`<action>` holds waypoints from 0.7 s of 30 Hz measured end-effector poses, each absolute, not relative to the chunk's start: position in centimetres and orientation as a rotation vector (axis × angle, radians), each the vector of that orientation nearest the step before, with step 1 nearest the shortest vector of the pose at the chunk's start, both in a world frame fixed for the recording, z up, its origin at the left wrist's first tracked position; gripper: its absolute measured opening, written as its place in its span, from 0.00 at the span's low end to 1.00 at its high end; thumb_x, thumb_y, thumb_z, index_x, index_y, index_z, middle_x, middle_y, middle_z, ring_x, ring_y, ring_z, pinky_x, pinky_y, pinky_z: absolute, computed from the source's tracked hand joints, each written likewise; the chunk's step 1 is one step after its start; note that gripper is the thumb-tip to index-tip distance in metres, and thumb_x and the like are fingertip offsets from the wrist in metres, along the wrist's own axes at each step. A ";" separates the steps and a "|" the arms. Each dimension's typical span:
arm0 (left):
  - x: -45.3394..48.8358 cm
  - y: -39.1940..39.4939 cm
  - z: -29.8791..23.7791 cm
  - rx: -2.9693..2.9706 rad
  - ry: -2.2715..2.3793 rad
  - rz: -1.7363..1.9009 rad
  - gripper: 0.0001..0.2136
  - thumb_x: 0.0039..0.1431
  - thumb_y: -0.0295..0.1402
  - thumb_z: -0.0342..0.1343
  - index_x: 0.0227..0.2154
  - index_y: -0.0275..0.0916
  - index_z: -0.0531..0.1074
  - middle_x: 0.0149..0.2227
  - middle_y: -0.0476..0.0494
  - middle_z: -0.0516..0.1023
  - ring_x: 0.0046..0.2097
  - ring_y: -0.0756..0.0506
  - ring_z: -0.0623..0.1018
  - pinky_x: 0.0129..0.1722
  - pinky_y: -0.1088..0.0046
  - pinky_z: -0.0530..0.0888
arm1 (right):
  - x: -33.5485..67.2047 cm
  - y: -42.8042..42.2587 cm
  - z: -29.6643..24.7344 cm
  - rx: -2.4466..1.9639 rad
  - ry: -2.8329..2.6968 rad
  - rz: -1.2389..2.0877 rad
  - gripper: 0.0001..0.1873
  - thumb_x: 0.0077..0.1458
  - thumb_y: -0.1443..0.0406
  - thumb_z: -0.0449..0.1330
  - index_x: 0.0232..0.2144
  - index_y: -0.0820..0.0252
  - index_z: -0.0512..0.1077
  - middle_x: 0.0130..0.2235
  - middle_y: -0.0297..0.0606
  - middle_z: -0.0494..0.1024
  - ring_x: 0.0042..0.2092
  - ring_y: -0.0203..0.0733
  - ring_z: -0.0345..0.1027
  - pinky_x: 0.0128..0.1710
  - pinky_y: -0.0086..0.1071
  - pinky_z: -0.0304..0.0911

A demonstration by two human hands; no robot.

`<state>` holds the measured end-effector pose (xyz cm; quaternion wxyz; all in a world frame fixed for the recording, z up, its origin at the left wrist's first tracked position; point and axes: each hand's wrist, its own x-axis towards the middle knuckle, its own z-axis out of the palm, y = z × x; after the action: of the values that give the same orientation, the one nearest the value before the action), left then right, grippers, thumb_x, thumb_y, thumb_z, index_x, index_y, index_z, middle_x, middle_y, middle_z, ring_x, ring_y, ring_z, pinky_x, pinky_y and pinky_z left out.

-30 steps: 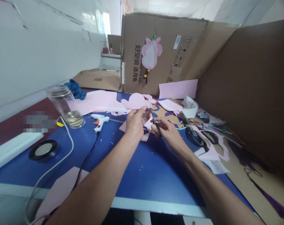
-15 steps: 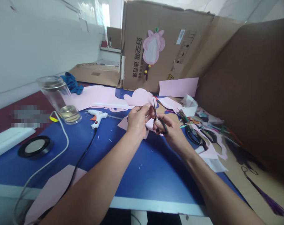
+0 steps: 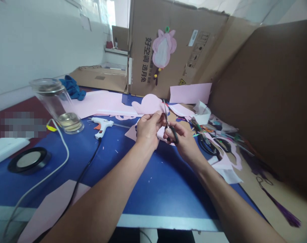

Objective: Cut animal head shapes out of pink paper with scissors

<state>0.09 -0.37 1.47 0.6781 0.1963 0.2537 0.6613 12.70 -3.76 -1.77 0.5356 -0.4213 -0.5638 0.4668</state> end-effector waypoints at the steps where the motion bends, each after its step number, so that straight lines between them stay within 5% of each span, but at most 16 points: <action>1: 0.1 -0.3 1.4 0.433 0.562 1.481 0.05 0.58 0.24 0.66 0.29 0.34 0.75 0.29 0.44 0.82 0.30 0.49 0.81 0.37 0.74 0.77 | 12.5 -3.9 -1.6 -1.032 -1.370 1.064 0.21 0.52 0.54 0.73 0.45 0.55 0.76 0.30 0.30 0.73 0.29 0.35 0.61 0.29 0.30 0.57; 11: -0.1 -0.3 1.3 0.370 0.571 1.386 0.02 0.60 0.26 0.65 0.34 0.34 0.77 0.33 0.39 0.84 0.37 0.45 0.85 0.36 0.74 0.78 | 11.3 -4.8 -1.2 -1.267 -1.549 0.605 0.15 0.56 0.58 0.67 0.45 0.54 0.77 0.26 0.28 0.68 0.28 0.38 0.56 0.27 0.32 0.51; 21: 0.0 -0.8 2.0 0.379 0.592 1.361 0.02 0.61 0.23 0.62 0.33 0.35 0.77 0.34 0.39 0.85 0.42 0.43 0.86 0.41 0.71 0.80 | 11.5 -4.8 -0.7 -1.301 -1.535 0.511 0.14 0.56 0.60 0.66 0.45 0.54 0.79 0.25 0.28 0.68 0.27 0.38 0.57 0.28 0.33 0.52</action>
<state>-0.05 -0.76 1.99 0.7206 0.1713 0.2680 0.6160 11.52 -4.78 -0.68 0.5078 -0.5397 -0.6371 0.2121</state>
